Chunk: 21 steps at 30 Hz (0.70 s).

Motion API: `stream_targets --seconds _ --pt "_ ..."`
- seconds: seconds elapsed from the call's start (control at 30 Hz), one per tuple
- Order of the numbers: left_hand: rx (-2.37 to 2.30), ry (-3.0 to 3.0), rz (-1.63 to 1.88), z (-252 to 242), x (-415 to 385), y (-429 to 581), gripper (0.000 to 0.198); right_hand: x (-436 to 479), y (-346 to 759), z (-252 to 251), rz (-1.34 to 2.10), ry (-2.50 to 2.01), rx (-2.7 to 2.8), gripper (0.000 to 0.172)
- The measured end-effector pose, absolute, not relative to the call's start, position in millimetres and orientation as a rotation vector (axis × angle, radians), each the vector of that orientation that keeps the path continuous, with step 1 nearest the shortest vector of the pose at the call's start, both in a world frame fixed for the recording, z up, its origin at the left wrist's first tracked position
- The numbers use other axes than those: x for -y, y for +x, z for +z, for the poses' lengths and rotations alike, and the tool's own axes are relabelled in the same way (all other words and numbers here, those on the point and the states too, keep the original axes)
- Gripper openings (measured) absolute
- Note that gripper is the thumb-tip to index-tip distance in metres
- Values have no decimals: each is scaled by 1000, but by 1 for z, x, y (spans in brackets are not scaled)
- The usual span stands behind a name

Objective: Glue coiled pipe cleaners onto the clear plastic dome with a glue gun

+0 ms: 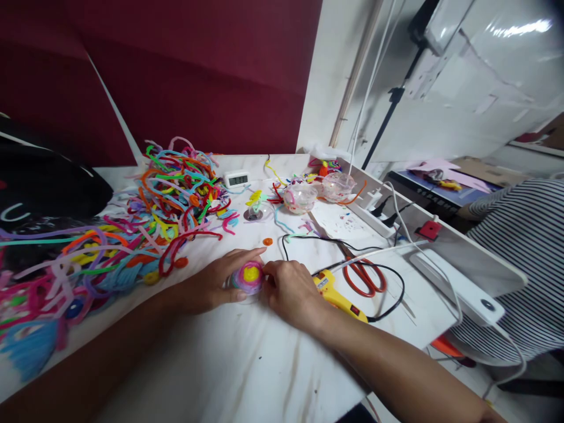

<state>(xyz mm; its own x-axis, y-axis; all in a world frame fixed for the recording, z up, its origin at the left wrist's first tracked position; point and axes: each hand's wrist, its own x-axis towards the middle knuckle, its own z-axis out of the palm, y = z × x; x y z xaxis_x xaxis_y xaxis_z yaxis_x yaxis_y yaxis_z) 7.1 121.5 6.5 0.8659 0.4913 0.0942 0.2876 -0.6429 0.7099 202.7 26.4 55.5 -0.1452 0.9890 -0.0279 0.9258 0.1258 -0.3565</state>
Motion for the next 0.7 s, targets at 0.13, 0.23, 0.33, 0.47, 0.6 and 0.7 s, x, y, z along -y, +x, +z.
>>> stream_targets --seconds 0.13,0.23,0.33,0.47,0.6,0.7 --pt "-538 2344 381 4 -124 7 75 -28 202 53 386 -1882 2240 24" --pt "-541 2355 380 4 -125 7 75 -31 206 56 391 -1876 2275 23" --pt "-563 2355 365 7 -124 8 75 -27 216 68 398 -1862 2230 23" --pt "-612 2336 331 12 -122 9 77 -6 248 86 359 -1921 2155 21" --pt "-663 2338 307 15 -121 9 79 23 290 78 242 -2090 2174 17" --pt "-681 2329 288 16 -120 9 79 36 311 60 364 -2111 2203 21"
